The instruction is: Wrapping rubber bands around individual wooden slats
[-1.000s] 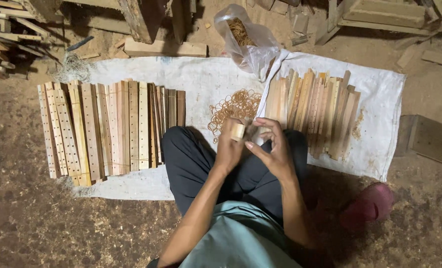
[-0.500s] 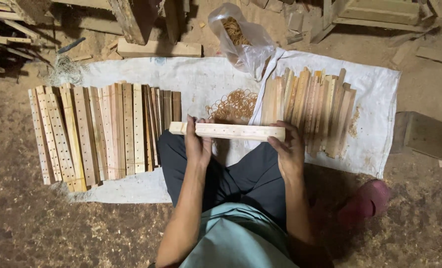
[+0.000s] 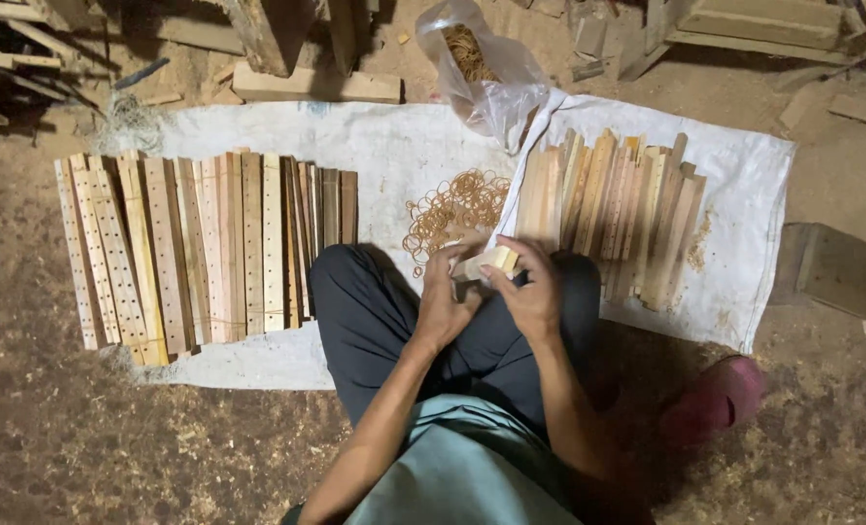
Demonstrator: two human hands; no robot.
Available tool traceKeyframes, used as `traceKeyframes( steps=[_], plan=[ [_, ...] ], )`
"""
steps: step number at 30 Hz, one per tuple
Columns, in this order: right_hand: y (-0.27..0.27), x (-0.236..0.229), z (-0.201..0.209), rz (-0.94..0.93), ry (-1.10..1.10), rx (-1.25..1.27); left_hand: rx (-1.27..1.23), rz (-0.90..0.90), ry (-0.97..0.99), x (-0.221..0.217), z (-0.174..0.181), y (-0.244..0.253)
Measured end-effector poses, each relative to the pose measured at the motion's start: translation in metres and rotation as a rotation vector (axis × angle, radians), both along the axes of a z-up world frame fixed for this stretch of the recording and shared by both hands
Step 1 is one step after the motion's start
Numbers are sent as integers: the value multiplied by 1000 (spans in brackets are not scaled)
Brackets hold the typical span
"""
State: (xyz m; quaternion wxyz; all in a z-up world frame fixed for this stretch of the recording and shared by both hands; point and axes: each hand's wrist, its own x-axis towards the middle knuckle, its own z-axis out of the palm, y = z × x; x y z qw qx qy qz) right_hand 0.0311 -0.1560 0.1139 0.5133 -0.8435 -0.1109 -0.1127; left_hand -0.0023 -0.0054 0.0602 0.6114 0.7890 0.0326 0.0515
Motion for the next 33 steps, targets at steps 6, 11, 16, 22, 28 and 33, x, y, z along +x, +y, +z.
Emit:
traceKeyframes(
  steps=[6, 11, 16, 22, 28, 33],
  plan=[
    [37, -22, -17, 29, 3, 18, -97, -170, -80, 7, 8, 4],
    [36, -25, -15, 103, 63, 35, -162, -167, -75, -3, -28, 7],
    [30, -10, -18, 179, 42, 44, -209, -158, -61, -1, -25, 11],
    [10, 21, -84, -159, 301, 181, -175, -40, 69, -5, -18, 12],
    [-9, 64, -247, -11, 117, -278, -161, -69, 50, 0, 2, -10],
    [4, 76, -285, -94, 190, -656, -247, -78, 86, 11, 1, -11]
  ],
)
